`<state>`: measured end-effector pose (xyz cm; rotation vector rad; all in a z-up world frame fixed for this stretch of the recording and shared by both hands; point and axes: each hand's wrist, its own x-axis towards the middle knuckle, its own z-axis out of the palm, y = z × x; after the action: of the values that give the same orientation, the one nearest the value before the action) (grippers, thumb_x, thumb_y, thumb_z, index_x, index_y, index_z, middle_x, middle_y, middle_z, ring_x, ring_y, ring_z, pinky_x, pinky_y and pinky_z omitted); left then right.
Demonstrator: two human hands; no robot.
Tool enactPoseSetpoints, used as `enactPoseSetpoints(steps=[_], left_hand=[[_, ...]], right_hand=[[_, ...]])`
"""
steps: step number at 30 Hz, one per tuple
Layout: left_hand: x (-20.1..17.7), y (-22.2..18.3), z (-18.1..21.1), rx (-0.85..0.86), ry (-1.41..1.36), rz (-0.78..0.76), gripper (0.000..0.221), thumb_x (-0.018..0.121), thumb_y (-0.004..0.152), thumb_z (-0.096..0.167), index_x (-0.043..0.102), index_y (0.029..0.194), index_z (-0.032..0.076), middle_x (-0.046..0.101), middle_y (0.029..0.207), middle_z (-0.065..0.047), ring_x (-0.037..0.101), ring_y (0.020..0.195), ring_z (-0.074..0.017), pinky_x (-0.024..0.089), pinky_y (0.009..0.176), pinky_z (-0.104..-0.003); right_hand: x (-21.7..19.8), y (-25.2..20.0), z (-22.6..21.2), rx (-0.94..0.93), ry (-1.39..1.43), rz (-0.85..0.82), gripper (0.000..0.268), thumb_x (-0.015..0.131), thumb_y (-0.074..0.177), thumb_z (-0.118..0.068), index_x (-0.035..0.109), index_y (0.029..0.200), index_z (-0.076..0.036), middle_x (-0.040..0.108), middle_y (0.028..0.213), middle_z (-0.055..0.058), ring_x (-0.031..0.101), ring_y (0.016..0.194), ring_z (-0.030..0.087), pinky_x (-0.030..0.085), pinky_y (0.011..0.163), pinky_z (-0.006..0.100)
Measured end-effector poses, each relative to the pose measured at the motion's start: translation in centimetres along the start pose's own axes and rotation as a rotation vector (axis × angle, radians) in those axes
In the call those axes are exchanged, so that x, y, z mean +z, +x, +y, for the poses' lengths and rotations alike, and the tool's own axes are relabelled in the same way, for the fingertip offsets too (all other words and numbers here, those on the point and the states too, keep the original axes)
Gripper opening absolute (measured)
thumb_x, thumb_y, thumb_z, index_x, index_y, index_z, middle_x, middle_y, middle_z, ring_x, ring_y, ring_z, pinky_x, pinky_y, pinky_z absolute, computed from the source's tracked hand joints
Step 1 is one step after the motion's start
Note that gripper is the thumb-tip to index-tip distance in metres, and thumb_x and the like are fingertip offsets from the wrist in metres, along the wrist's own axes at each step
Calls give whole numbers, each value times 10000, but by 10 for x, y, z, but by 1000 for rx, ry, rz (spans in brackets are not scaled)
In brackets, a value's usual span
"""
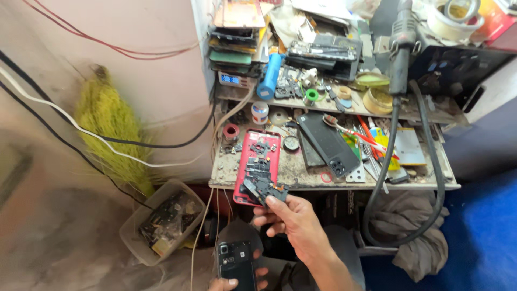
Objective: The person connects a charging cable to a smartphone, then handles a disassembled phone chassis, connecting internal ribbon cables. They place the device on the workbench and later connect another phone to a charger, which powers on.
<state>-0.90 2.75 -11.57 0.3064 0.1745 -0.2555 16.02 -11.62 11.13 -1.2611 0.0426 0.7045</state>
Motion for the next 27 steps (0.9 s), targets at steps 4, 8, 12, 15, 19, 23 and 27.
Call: enactPoseSetpoints(steps=[4, 8, 12, 15, 19, 23, 27], left_hand=[[-38, 11, -11, 2, -83, -129, 1067, 696, 701, -15, 199, 1596, 288, 411, 1548, -188, 565, 1306, -467, 505, 1060, -676], [-51, 13, -15, 26, -113, -151, 1071, 688, 735, -65, 187, 1584, 355, 376, 1539, -215, 545, 1304, -480, 506, 1061, -685], [-48, 18, -15, 35, -140, -181, 1065, 681, 739, -59, 180, 1581, 358, 368, 1545, -222, 541, 1303, -479, 503, 1054, -682], [-43, 22, -13, 17, -143, -188, 1062, 679, 739, -55, 178, 1582, 354, 367, 1547, -223, 541, 1302, -479, 501, 1052, -681], [-39, 24, -14, -8, -139, -180, 1059, 676, 739, -49, 174, 1582, 349, 365, 1550, -223, 541, 1301, -478, 499, 1048, -680], [-39, 22, -9, -23, -134, -170, 1055, 673, 739, -42, 171, 1583, 343, 362, 1552, -224, 541, 1300, -477, 497, 1044, -678], [-42, 20, -5, -36, -132, -168, 1052, 671, 739, -36, 168, 1584, 337, 360, 1555, -225, 541, 1299, -477, 495, 1040, -676]], right_hand=[[-3, -12, -17, 1, -39, 2, 295, 660, 947, -210, 735, 1090, 37, 798, 921, 144, 764, 718, 189, 564, 514, 276], [-7, -33, -56, -54, -109, -5, 290, 661, 932, -202, 752, 1067, 38, 801, 884, 151, 754, 677, 190, 550, 486, 268], [-5, -28, -125, -187, -151, -53, 274, 674, 949, -204, 720, 1026, 54, 785, 885, 158, 752, 697, 192, 554, 481, 269], [11, -9, -183, -302, -279, -60, 285, 681, 940, -215, 718, 1056, 43, 778, 909, 146, 758, 748, 169, 563, 516, 237], [44, 38, -242, -318, -304, -108, 268, 701, 950, -167, 674, 1095, 57, 761, 938, 151, 749, 784, 163, 600, 586, 208], [65, 90, -266, -278, -170, -179, 232, 694, 972, -125, 673, 1081, 79, 750, 920, 189, 772, 775, 211, 600, 564, 199], [68, 134, -274, -197, -127, -145, 200, 687, 962, -118, 667, 1055, 57, 756, 903, 182, 782, 741, 218, 607, 542, 203]])
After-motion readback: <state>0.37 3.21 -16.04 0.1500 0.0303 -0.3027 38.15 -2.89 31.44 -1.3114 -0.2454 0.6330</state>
